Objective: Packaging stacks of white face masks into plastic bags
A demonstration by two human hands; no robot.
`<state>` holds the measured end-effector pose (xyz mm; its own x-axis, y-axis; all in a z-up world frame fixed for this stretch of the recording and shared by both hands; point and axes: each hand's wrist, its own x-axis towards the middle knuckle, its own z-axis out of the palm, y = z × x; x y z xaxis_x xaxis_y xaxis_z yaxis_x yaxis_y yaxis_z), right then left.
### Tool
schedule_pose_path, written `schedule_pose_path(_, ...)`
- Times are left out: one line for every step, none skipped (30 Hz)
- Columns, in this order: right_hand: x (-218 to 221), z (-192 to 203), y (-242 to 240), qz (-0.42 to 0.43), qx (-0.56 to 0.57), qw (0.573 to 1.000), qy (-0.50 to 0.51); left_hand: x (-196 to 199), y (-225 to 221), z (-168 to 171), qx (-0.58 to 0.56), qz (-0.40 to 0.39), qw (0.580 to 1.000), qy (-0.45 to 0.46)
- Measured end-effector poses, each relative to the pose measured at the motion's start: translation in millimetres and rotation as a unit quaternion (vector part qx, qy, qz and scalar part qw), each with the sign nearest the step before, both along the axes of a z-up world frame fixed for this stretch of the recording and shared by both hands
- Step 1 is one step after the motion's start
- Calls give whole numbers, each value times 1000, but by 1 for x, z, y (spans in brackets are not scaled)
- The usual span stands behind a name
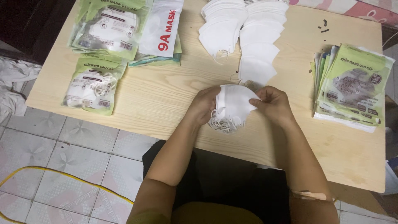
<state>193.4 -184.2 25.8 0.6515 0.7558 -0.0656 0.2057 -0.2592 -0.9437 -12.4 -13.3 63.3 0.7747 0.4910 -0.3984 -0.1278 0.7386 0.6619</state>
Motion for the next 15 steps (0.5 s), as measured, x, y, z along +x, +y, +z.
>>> schedule_pose_path(2, 0, 0, 0, 0, 1000, 0, 3, 0, -3, 0, 0, 1000, 0)
schedule_pose_path(3, -1, -2, 15, 4, 1000, -6, 6, 0, -6, 1, 3, 1000, -3)
schedule_pose_path(4, -2, -3, 31, 7, 999, -12, 8, 0, -9, 2, 6, 1000, -6)
schedule_pose_path(0, 5, -3, 31, 6, 999, -12, 11, 3, -26, 2, 7, 1000, -5)
schedule_pose_path(-3, 13, -3, 25, 12, 999, -16, 13, 5, -44, 3, 20, 1000, -1)
schedule_pose_path(-7, 21, -3, 18, 19, 999, -20, 16, 8, -61, 6, 32, 999, 3)
schedule_pose_path(-18, 43, -1, 18, 19, 999, -21, 15, 8, -57, 6, 32, 999, 2)
schedule_pose_path(-29, 65, 1, 18, 28, 999, -20, 14, 7, -54, 17, 41, 999, 13)
schedule_pose_path(-41, 86, 2, 19, 38, 999, -20, 12, 6, -50, 28, 50, 998, 24)
schedule_pose_path(-33, 85, -5, 18, 38, 999, -21, 12, 5, -41, 29, 49, 998, 24)
schedule_pose_path(-26, 83, -13, -1, 57, 998, 9, 11, 4, -32, 45, 45, 998, 24)
schedule_pose_path(-19, 82, -21, -20, 74, 996, 39, 9, 2, -24, 61, 41, 997, 25)
schedule_pose_path(-9, 69, -23, -21, 73, 996, 39, 12, 3, -41, 60, 40, 997, 25)
schedule_pose_path(3, 57, -22, -24, 113, 989, 91, 15, 6, -58, 71, 16, 997, 21)
schedule_pose_path(14, 44, -22, -26, 152, 978, 142, 18, 9, -75, 81, -9, 997, 17)
